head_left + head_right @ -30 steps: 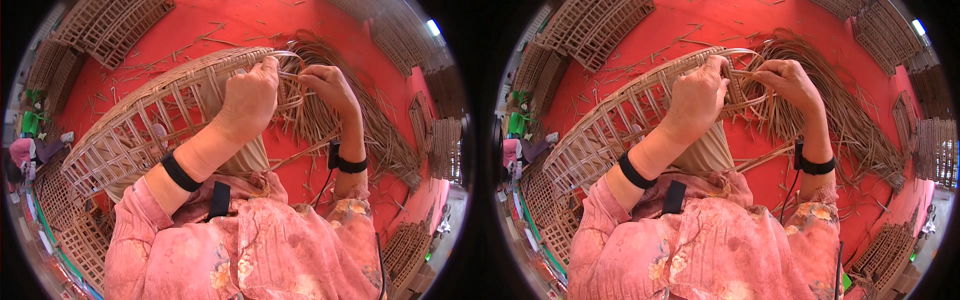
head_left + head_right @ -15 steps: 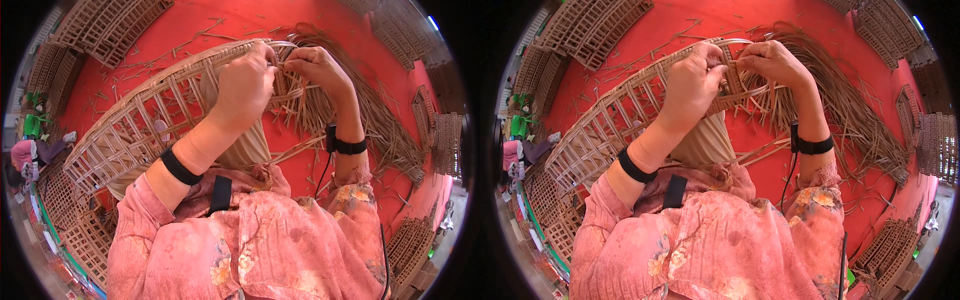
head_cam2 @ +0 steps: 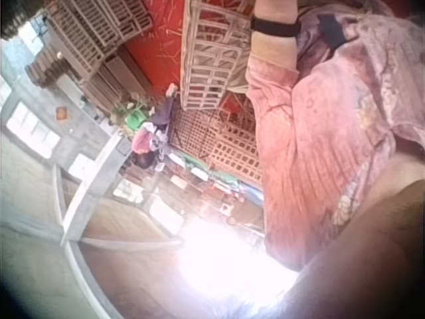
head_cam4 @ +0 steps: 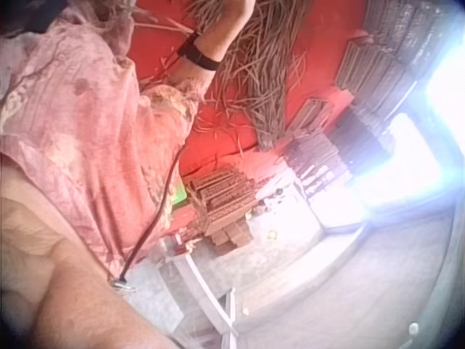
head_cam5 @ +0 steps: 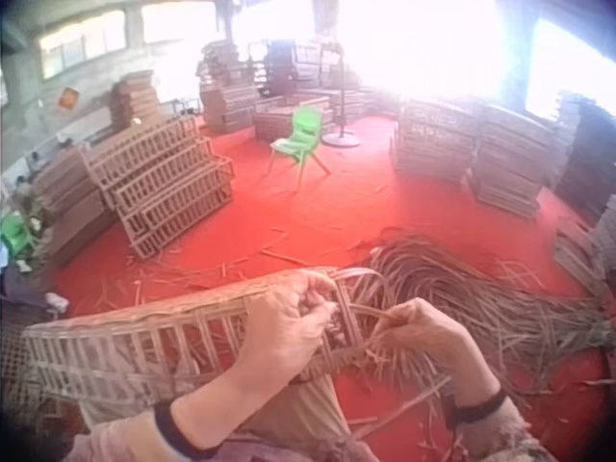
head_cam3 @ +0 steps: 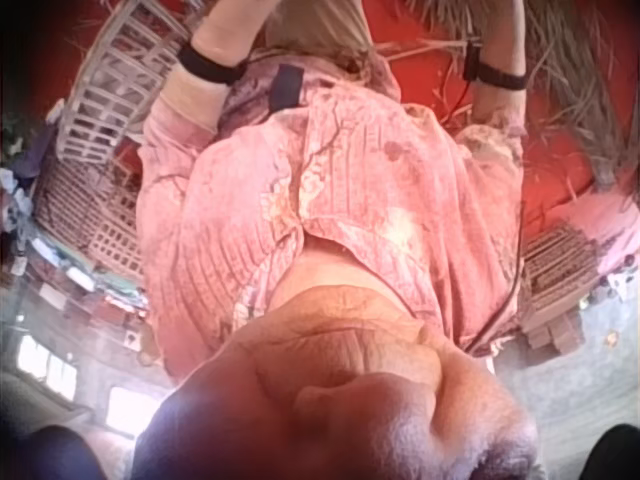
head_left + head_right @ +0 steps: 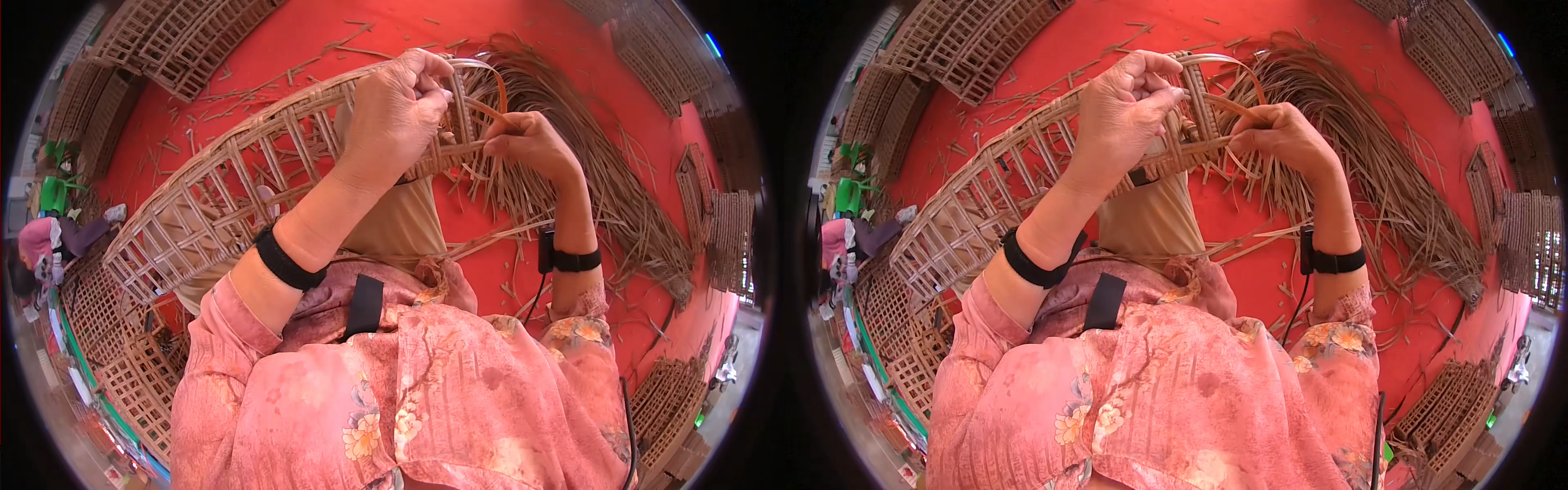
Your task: The recorder is weaving a rectangular basket or furniture component using bamboo or wood strips.
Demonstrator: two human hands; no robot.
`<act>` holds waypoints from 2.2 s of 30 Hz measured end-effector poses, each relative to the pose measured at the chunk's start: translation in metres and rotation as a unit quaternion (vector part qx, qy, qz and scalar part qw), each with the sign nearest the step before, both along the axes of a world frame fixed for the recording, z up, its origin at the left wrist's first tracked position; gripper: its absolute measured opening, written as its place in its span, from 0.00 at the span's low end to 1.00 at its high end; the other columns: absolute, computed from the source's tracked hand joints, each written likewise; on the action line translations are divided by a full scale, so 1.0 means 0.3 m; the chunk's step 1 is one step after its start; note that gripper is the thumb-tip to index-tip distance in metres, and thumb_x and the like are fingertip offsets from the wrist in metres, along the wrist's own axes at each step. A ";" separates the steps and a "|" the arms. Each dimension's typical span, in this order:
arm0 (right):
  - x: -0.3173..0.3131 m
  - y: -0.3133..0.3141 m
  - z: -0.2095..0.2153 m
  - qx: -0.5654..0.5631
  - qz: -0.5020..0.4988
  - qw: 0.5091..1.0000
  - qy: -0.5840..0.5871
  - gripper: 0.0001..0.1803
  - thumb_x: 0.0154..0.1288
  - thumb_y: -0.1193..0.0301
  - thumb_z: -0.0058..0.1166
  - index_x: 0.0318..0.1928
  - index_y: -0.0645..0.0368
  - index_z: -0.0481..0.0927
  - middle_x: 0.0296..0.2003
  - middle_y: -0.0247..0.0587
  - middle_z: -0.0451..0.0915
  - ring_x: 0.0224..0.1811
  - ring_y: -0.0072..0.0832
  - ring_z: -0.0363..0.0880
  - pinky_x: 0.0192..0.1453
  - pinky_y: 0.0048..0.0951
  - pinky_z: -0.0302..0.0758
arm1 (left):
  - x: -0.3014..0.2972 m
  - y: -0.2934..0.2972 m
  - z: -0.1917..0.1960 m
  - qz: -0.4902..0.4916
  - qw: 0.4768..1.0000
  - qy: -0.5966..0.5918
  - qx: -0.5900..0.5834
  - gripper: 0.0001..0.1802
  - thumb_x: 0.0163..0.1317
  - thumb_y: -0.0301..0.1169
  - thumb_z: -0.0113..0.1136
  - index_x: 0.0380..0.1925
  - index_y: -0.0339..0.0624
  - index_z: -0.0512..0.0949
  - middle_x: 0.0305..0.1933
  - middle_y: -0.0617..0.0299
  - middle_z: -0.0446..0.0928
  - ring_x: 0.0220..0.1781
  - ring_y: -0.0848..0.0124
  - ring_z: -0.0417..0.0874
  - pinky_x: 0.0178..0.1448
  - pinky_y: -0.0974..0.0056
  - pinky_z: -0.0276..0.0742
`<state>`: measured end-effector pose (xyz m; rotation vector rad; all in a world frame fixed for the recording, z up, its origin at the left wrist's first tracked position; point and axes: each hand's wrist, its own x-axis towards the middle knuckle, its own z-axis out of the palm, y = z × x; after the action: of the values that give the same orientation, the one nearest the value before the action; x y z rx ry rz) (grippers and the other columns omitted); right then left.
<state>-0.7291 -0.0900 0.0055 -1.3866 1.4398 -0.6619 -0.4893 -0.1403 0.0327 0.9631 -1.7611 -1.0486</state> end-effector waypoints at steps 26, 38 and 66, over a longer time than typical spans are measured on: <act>0.031 -0.110 0.108 -0.132 -0.023 0.990 0.050 0.10 0.70 0.66 0.60 0.41 0.60 0.87 0.26 0.25 0.78 0.23 0.13 0.70 0.27 0.21 0.69 | 0.161 0.070 0.017 0.072 0.908 -0.224 -0.348 0.12 0.59 0.29 0.68 0.43 0.43 0.82 0.37 0.60 0.76 0.41 0.61 0.80 0.47 0.56 0.76; 0.039 -0.110 0.133 -0.166 -0.008 0.985 0.054 0.09 0.67 0.67 0.62 0.38 0.61 0.87 0.24 0.27 0.78 0.26 0.15 0.72 0.32 0.23 0.70 | 0.123 0.022 -0.004 0.057 0.892 -0.285 -0.345 0.08 0.56 0.25 0.68 0.36 0.41 0.83 0.31 0.60 0.76 0.38 0.60 0.82 0.45 0.57 0.79; -0.025 -0.089 0.126 -0.143 -0.053 0.988 -0.006 0.09 0.66 0.72 0.61 0.43 0.63 0.85 0.29 0.30 0.81 0.29 0.17 0.76 0.34 0.22 0.73 | 0.174 0.058 -0.017 0.055 0.992 -0.074 -0.088 0.14 0.61 0.16 0.55 0.44 0.42 0.77 0.28 0.62 0.77 0.28 0.74 0.78 0.37 0.68 0.77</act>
<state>-0.7367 -0.1168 0.0434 -1.5282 1.4569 -0.9753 -0.4370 -0.1230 0.0277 1.0359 -1.8641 -0.7556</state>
